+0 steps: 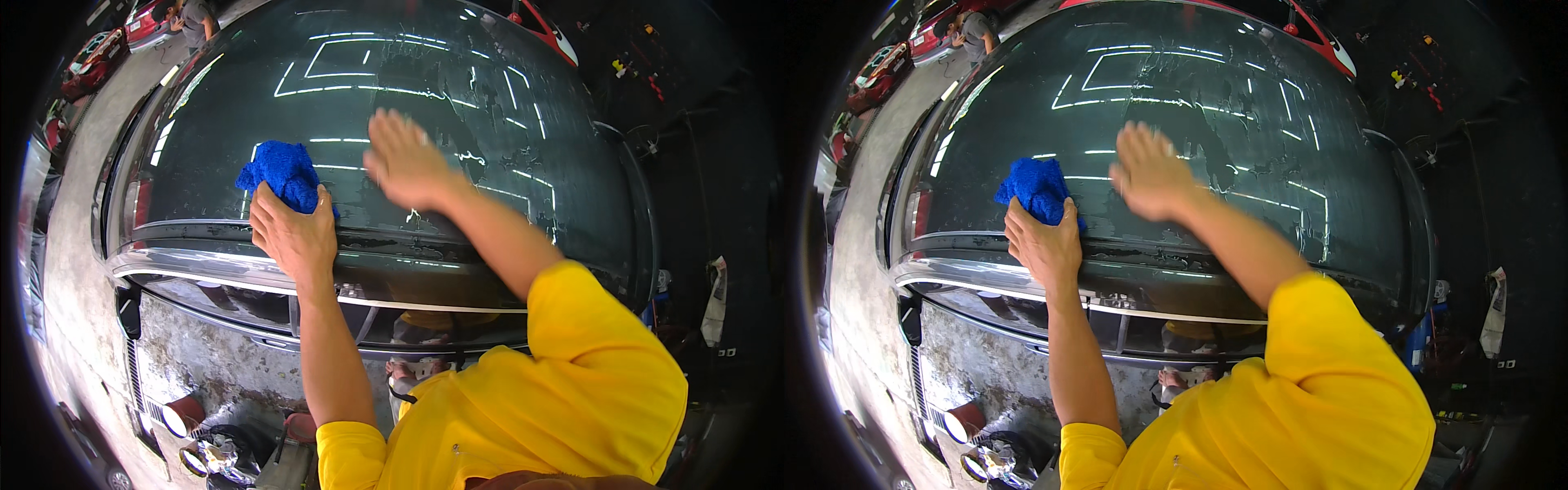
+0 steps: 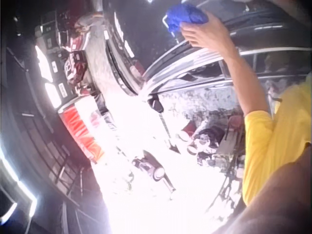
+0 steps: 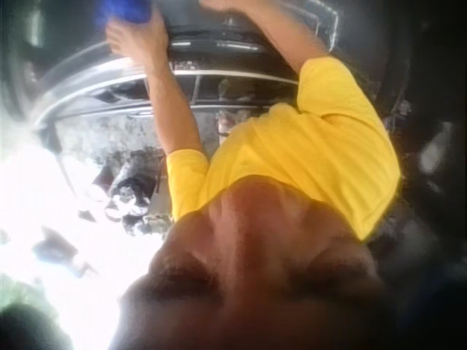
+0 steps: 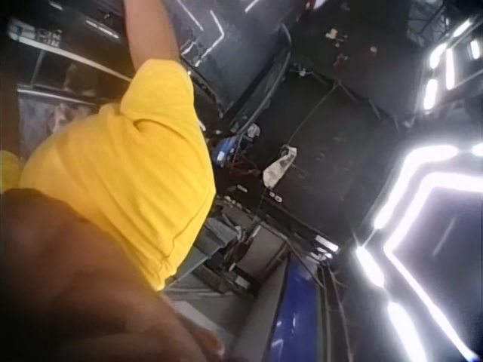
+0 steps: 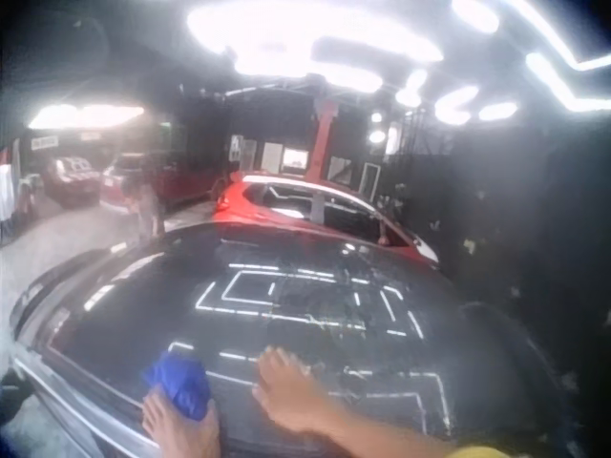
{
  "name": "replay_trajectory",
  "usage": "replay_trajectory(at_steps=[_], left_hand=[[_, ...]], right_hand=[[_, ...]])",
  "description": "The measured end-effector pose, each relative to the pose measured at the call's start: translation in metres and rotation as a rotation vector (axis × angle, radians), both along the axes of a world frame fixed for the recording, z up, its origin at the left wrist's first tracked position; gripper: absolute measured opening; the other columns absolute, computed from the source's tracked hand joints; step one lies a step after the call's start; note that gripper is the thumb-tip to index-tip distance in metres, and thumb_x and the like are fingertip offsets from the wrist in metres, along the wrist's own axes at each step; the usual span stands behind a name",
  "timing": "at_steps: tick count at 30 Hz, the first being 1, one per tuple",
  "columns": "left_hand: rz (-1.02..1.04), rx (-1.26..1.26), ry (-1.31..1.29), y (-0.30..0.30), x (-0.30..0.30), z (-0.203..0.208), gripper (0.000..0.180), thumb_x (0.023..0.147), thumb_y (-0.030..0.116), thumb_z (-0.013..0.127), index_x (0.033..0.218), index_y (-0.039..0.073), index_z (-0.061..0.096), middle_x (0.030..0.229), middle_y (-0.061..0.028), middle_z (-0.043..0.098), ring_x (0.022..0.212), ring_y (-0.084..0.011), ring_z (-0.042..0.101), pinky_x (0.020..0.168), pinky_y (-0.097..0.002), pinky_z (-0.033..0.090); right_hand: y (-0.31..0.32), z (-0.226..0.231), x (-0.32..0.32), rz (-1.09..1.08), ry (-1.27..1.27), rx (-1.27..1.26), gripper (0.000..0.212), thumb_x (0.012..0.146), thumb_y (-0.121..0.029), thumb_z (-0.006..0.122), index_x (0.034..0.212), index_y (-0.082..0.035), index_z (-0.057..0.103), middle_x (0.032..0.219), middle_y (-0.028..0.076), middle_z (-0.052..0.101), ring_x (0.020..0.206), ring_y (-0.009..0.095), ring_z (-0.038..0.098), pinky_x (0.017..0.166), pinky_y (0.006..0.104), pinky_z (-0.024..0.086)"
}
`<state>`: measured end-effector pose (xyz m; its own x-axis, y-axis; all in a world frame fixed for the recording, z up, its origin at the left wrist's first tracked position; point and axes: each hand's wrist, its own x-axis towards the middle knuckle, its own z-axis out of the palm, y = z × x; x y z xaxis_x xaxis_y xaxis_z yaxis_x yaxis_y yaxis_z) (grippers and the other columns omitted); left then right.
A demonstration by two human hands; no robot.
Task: The person scrapes a white residue off a car's windshield using a small green scraper and wipes the surface with a blue cloth. They repeatedly alternate between scraping and wiping to remove the substance from the glass.
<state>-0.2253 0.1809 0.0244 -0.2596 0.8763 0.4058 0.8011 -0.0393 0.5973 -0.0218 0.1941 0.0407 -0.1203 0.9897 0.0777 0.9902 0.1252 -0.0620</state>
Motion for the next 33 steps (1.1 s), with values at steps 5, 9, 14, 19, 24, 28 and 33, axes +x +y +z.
replay_trajectory(at_steps=[5,9,14,19,24,28,33], left_hand=[[-0.003,0.010,-0.003,0.000,0.006,-0.002,0.081,0.076,0.032,0.083,0.139,0.001,0.045,0.137,-0.0207,0.053,0.131,-0.0385,0.047,0.108,-0.0524,0.037],[0.024,-0.012,0.027,0.001,0.003,-0.002,0.080,0.074,0.029,0.083,0.139,0.001,0.044,0.136,-0.0193,0.052,0.130,-0.0380,0.048,0.109,-0.0516,0.036],[-0.032,-0.006,0.013,0.007,0.020,0.000,0.079,0.075,0.030,0.081,0.139,0.002,0.044,0.134,-0.0193,0.053,0.129,-0.0378,0.048,0.109,-0.0504,0.036],[0.029,0.000,0.041,0.006,0.006,-0.002,0.080,0.074,0.031,0.082,0.139,0.001,0.045,0.133,-0.0195,0.054,0.127,-0.0389,0.050,0.108,-0.0511,0.038],[0.022,0.021,0.040,0.006,0.015,-0.003,0.081,0.073,0.029,0.083,0.139,0.000,0.045,0.129,-0.0200,0.055,0.125,-0.0393,0.051,0.106,-0.0518,0.039],[0.038,0.026,0.050,0.004,0.008,-0.009,0.080,0.073,0.025,0.083,0.139,0.000,0.044,0.126,-0.0204,0.055,0.121,-0.0404,0.052,0.106,-0.0519,0.039],[0.000,0.056,0.019,0.011,0.016,-0.004,0.079,0.074,0.022,0.082,0.139,0.001,0.043,0.125,-0.0204,0.055,0.120,-0.0407,0.053,0.106,-0.0518,0.039]], right_hand=[[-0.056,0.001,-0.010,0.147,-0.082,-0.022,0.070,0.109,-0.044,0.026,0.159,0.004,0.023,0.168,0.021,0.019,0.157,0.036,0.013,0.127,0.0484,0.013],[0.104,0.009,0.060,-0.066,0.009,-0.010,0.067,0.109,-0.046,0.024,0.159,-0.001,0.027,0.168,0.017,0.022,0.157,0.033,0.016,0.126,0.0479,0.016],[0.189,0.015,0.130,-0.344,0.065,0.087,0.065,0.108,-0.044,0.025,0.155,0.000,0.033,0.163,0.020,0.029,0.154,0.035,0.023,0.126,0.0473,0.020],[0.004,-0.010,0.044,0.043,-0.041,0.111,0.069,0.108,-0.043,0.028,0.158,0.004,0.023,0.167,0.022,0.021,0.156,0.035,0.017,0.126,0.0487,0.015],[-0.116,0.012,0.052,0.228,-0.046,-0.079,0.069,0.108,-0.044,0.029,0.160,0.001,0.022,0.168,0.020,0.020,0.156,0.035,0.017,0.126,0.0483,0.015],[0.004,0.010,0.103,0.075,-0.040,-0.020,0.069,0.108,-0.044,0.030,0.160,0.001,0.023,0.168,0.019,0.021,0.156,0.033,0.018,0.127,0.0485,0.015],[0.193,0.024,0.215,-0.425,0.062,0.025,0.068,0.108,-0.047,0.021,0.159,-0.002,0.025,0.169,0.017,0.018,0.157,0.032,0.016,0.127,0.0480,0.016]])
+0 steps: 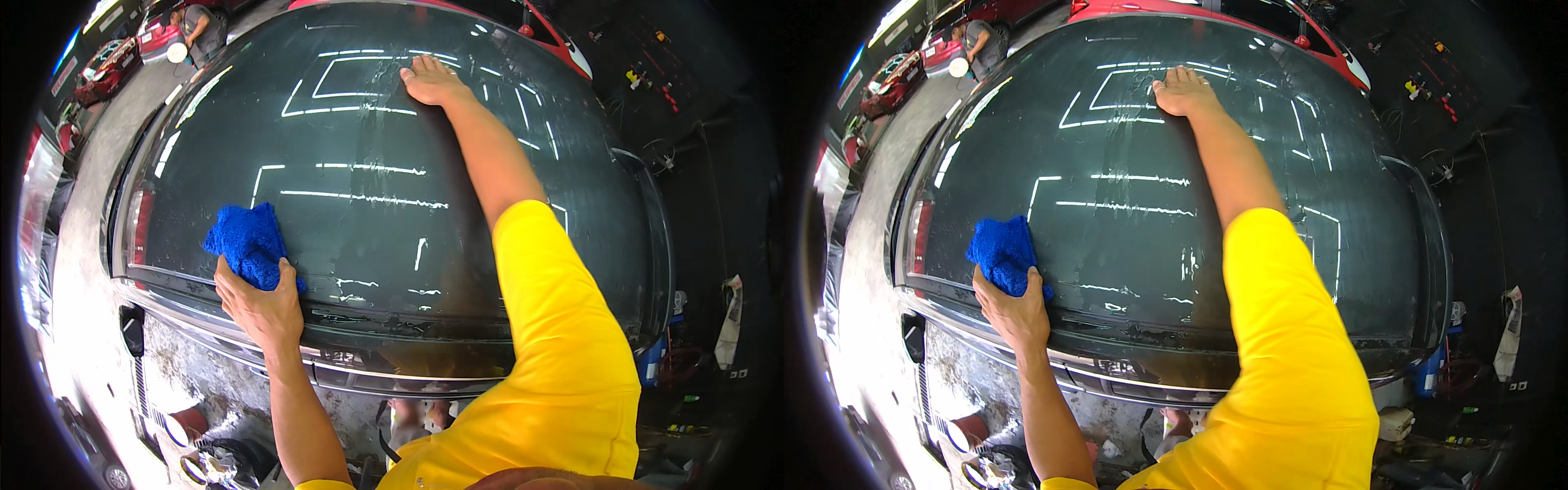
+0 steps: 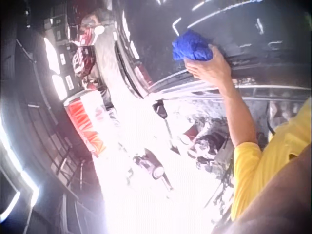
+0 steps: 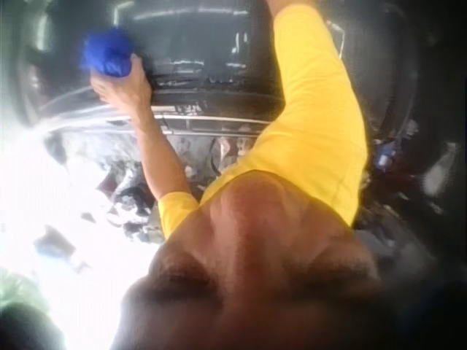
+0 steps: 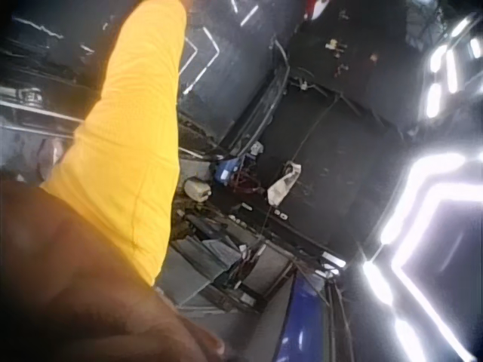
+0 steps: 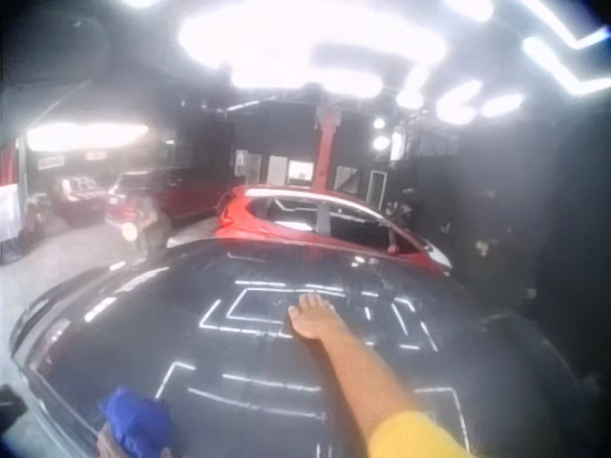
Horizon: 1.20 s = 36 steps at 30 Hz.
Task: The person scrapes a white residue off a car's windshield using a small green scraper and wipes the surface with a blue cloth. They repeatedly alternate between scraping and wiping to remove the substance from the glass.
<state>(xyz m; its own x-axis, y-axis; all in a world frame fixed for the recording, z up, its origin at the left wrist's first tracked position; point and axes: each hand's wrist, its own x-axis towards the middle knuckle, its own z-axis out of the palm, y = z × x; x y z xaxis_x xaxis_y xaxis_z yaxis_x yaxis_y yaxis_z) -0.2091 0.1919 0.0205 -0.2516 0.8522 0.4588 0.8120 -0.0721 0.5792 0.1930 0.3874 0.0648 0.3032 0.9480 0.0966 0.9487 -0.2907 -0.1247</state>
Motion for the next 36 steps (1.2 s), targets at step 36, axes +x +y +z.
replay_trajectory(at_steps=[36], left_hand=[[0.090,-0.070,-0.024,-0.003,-0.006,-0.013,0.082,0.077,0.024,0.082,0.144,0.000,0.043,0.132,-0.0223,0.054,0.126,-0.0414,0.050,0.108,-0.0523,0.038]], right_hand=[[-0.297,-0.003,-0.050,0.547,-0.101,-0.136,0.067,0.108,-0.043,0.029,0.158,0.003,0.027,0.167,0.021,0.021,0.156,0.037,0.017,0.127,0.0481,0.013]])
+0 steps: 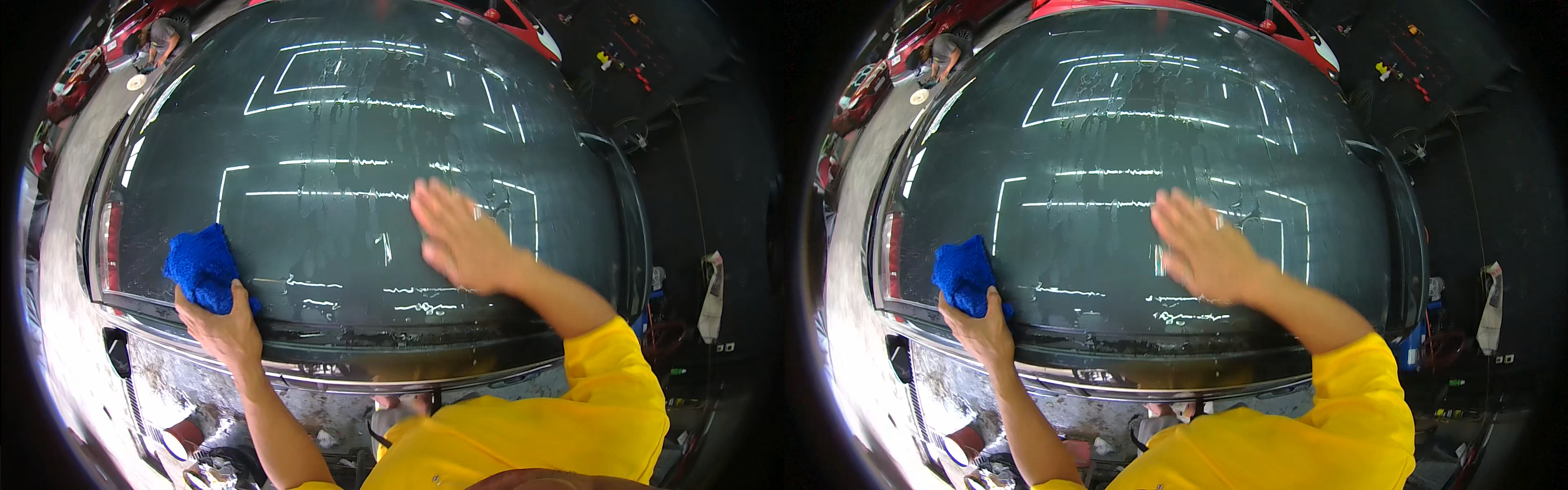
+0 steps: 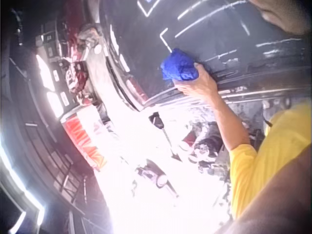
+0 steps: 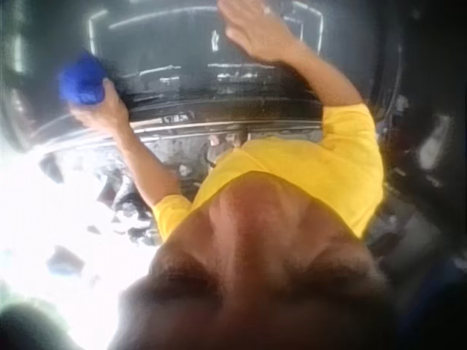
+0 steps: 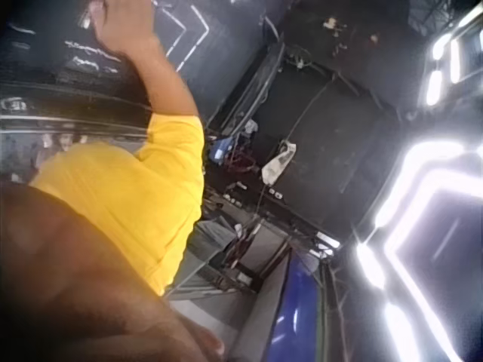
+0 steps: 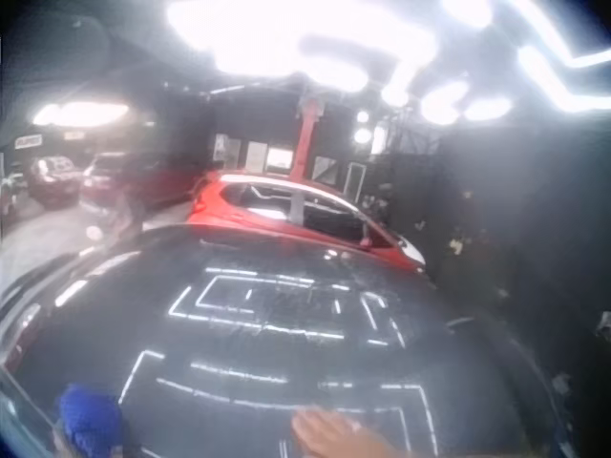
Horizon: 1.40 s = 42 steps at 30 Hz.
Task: The person scrapes a white residue off a car's windshield using a small green scraper and wipes the surface with a blue cloth. They repeatedly alternate between scraping and wiping to remove the substance from the glass.
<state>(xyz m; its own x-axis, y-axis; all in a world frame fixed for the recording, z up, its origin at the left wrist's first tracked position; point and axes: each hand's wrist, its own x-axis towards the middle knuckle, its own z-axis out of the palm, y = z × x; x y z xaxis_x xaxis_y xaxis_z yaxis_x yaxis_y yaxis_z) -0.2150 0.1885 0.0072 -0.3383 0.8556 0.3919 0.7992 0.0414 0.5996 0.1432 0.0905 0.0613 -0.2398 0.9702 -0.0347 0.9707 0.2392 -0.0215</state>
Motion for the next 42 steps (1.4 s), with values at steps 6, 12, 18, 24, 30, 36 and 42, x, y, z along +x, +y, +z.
replay_trajectory(at_steps=[6,12,18,24,30,36,42], left_hand=[[-0.049,0.036,-0.036,0.005,0.007,0.002,0.081,0.077,0.022,0.081,0.144,0.000,0.041,0.134,-0.0251,0.053,0.126,-0.0433,0.051,0.109,-0.0524,0.038],[-0.028,-0.011,0.005,0.008,0.006,0.002,0.081,0.078,0.026,0.081,0.143,0.001,0.042,0.133,-0.0219,0.055,0.127,-0.0415,0.051,0.109,-0.0509,0.037],[-0.011,0.007,0.042,0.007,0.004,-0.002,0.082,0.078,0.031,0.081,0.144,0.000,0.043,0.137,-0.0220,0.054,0.129,-0.0409,0.049,0.110,-0.0519,0.038],[-0.017,0.016,-0.037,-0.002,-0.003,-0.002,0.079,0.079,0.024,0.081,0.145,0.001,0.043,0.135,-0.0242,0.054,0.126,-0.0416,0.051,0.109,-0.0515,0.039],[-0.083,0.058,-0.059,0.011,0.004,-0.001,0.078,0.079,0.023,0.080,0.144,0.001,0.043,0.133,-0.0236,0.055,0.125,-0.0412,0.052,0.108,-0.0498,0.039],[-0.032,0.033,0.031,0.007,0.000,-0.001,0.078,0.080,0.028,0.080,0.144,0.002,0.044,0.133,-0.0229,0.056,0.123,-0.0421,0.053,0.105,-0.0514,0.041],[-0.036,0.023,-0.038,0.002,0.003,-0.003,0.075,0.082,0.024,0.078,0.144,0.001,0.043,0.132,-0.0243,0.056,0.121,-0.0415,0.055,0.105,-0.0515,0.042]], right_hand=[[0.257,-0.011,0.166,-0.513,0.104,0.181,0.067,0.108,-0.046,0.022,0.157,0.000,0.030,0.167,0.019,0.024,0.155,0.034,0.021,0.126,0.0448,0.019],[0.161,-0.009,0.092,-0.371,0.059,0.103,0.066,0.109,-0.042,0.026,0.159,0.000,0.024,0.167,0.021,0.022,0.155,0.036,0.019,0.126,0.0494,0.019],[-0.098,0.001,-0.007,-0.153,0.045,-0.068,0.069,0.105,-0.040,0.041,0.159,0.001,0.026,0.168,0.023,0.019,0.156,0.038,0.016,0.126,0.0502,0.014],[0.051,-0.010,0.103,-0.260,0.006,0.086,0.069,0.107,-0.043,0.033,0.159,0.002,0.026,0.167,0.022,0.022,0.156,0.036,0.018,0.127,0.0463,0.015],[0.224,-0.007,0.210,-0.585,0.045,0.181,0.066,0.108,-0.046,0.025,0.151,0.002,0.037,0.162,0.023,0.033,0.152,0.038,0.028,0.125,0.0469,0.022],[0.005,-0.016,0.094,-0.257,-0.004,0.136,0.067,0.108,-0.041,0.032,0.158,0.003,0.024,0.167,0.023,0.020,0.156,0.037,0.015,0.127,0.0469,0.014],[-0.097,0.002,0.075,-0.164,0.015,-0.077,0.068,0.108,-0.040,0.034,0.160,0.002,0.022,0.168,0.022,0.018,0.157,0.036,0.014,0.127,0.0481,0.012]])
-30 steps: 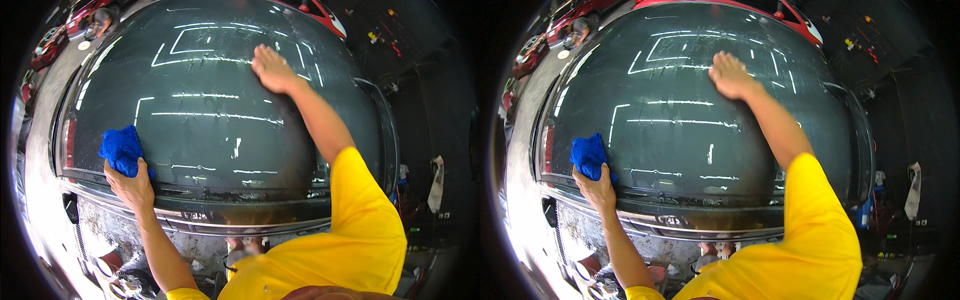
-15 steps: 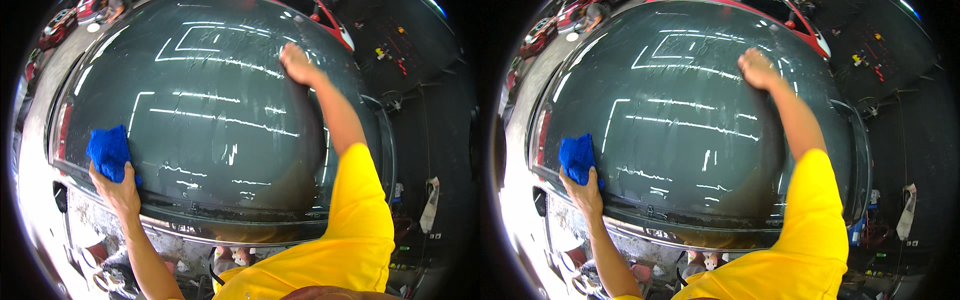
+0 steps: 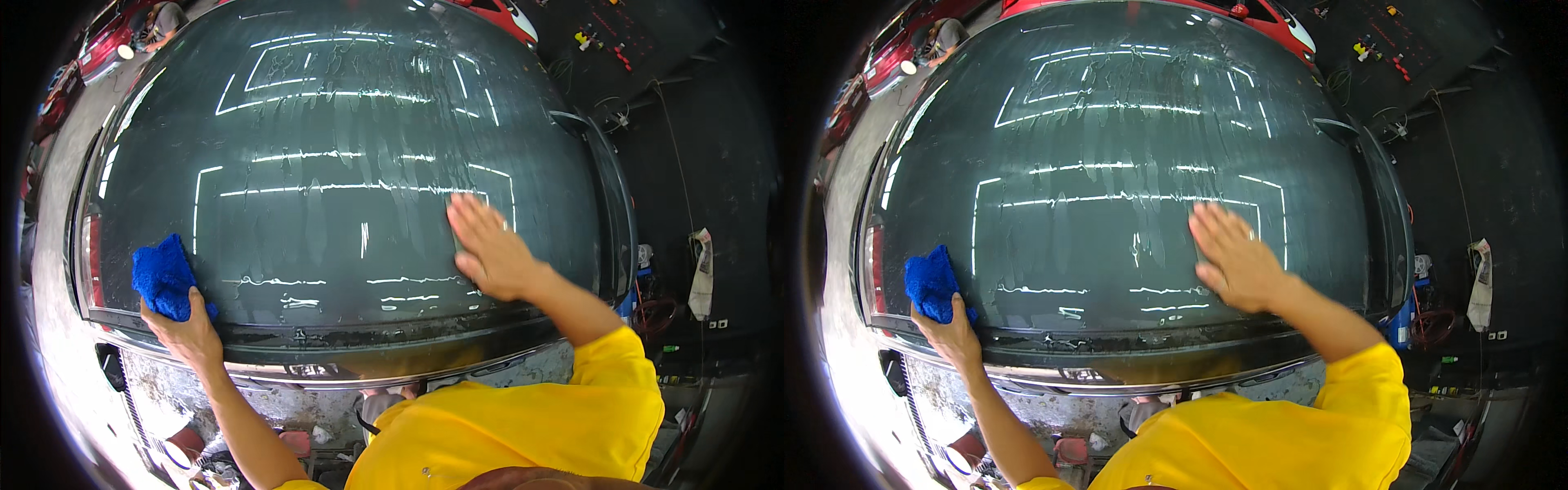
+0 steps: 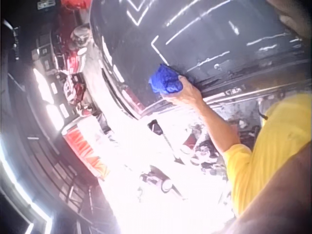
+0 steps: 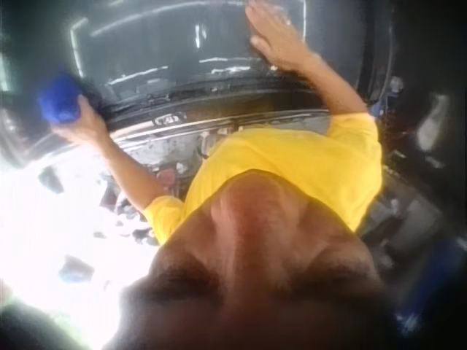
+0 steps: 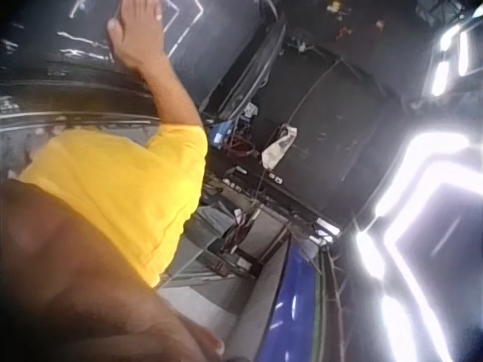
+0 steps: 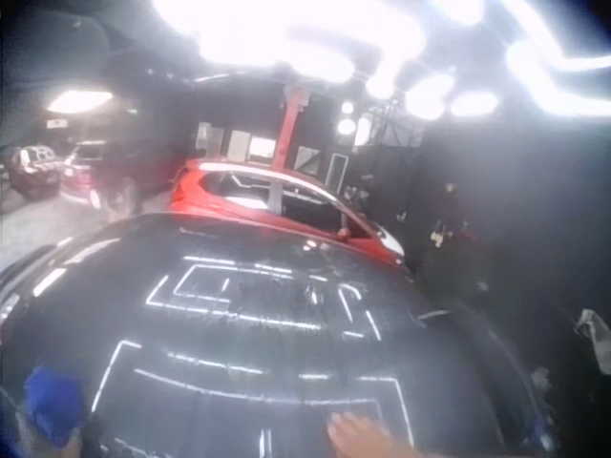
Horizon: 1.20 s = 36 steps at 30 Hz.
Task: The person scrapes a white residue off a car's windshield using a small green scraper and wipes the surface with a blue cloth. They repeatedly alternate between scraping and wiping to remove the substance from the glass.
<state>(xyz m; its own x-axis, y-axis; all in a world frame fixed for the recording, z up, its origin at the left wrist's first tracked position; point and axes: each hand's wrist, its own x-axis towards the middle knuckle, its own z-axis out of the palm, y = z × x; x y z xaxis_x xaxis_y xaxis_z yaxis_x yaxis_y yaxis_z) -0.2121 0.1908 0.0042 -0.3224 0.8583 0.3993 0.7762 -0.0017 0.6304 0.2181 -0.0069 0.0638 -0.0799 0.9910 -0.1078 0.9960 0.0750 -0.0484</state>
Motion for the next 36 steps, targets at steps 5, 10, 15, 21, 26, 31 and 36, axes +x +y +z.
replay_trajectory(at_steps=[5,10,15,21,26,31,36], left_hand=[[-0.037,0.033,-0.064,0.002,-0.003,-0.004,0.071,0.084,0.022,0.076,0.144,0.000,0.043,0.130,-0.0242,0.056,0.118,-0.0368,0.056,0.105,-0.0481,0.042],[-0.042,0.033,-0.060,0.006,-0.001,0.002,0.070,0.085,0.022,0.076,0.144,0.003,0.044,0.131,-0.0234,0.056,0.119,-0.0374,0.056,0.105,-0.0484,0.042],[0.001,0.006,0.008,0.009,-0.003,-0.004,0.073,0.083,0.026,0.078,0.144,0.003,0.045,0.132,-0.0233,0.057,0.121,-0.0401,0.056,0.103,-0.0501,0.043],[-0.007,0.006,-0.022,0.009,-0.014,-0.018,0.072,0.086,0.031,0.077,0.145,0.003,0.044,0.131,-0.0227,0.059,0.119,-0.0390,0.058,0.101,-0.0501,0.046],[0.015,-0.076,-0.066,0.004,-0.023,-0.018,0.072,0.089,0.031,0.074,0.147,0.003,0.041,0.133,-0.0244,0.058,0.118,-0.0383,0.059,0.101,-0.0492,0.047],[-0.040,-0.018,-0.092,0.014,-0.013,-0.017,0.073,0.089,0.027,0.073,0.149,0.003,0.039,0.132,-0.0253,0.057,0.116,-0.0381,0.058,0.102,-0.0477,0.045],[-0.033,0.019,-0.026,0.016,-0.016,-0.021,0.073,0.087,0.023,0.075,0.146,0.000,0.040,0.132,-0.0243,0.056,0.118,-0.0387,0.056,0.104,-0.0484,0.043]], right_hand=[[0.203,-0.012,0.136,-0.215,0.011,0.153,0.069,0.108,-0.046,0.024,0.158,0.002,0.027,0.168,0.021,0.019,0.157,0.034,0.015,0.128,0.0421,0.013],[0.286,-0.014,0.174,-0.528,0.052,0.224,0.071,0.108,-0.046,0.021,0.158,0.004,0.026,0.167,0.020,0.021,0.157,0.033,0.017,0.128,0.0437,0.015],[0.086,-0.024,0.076,-0.179,-0.054,0.191,0.067,0.109,-0.040,0.029,0.159,0.004,0.023,0.167,0.025,0.018,0.157,0.036,0.014,0.127,0.0458,0.013],[-0.038,-0.006,0.018,-0.157,0.053,-0.035,0.071,0.106,-0.039,0.040,0.160,0.002,0.019,0.168,0.024,0.015,0.157,0.039,0.012,0.127,0.0494,0.012],[0.151,-0.026,0.139,-0.194,-0.025,0.144,0.069,0.109,-0.045,0.026,0.160,0.001,0.022,0.169,0.021,0.015,0.158,0.033,0.012,0.128,0.0450,0.011],[0.295,-0.027,0.235,-0.502,0.047,0.183,0.068,0.109,-0.045,0.020,0.158,0.002,0.026,0.168,0.022,0.018,0.157,0.034,0.015,0.128,0.0440,0.013],[0.156,-0.036,0.160,-0.193,-0.016,0.151,0.066,0.109,-0.040,0.023,0.160,0.002,0.021,0.168,0.022,0.016,0.157,0.035,0.012,0.128,0.0435,0.011]])
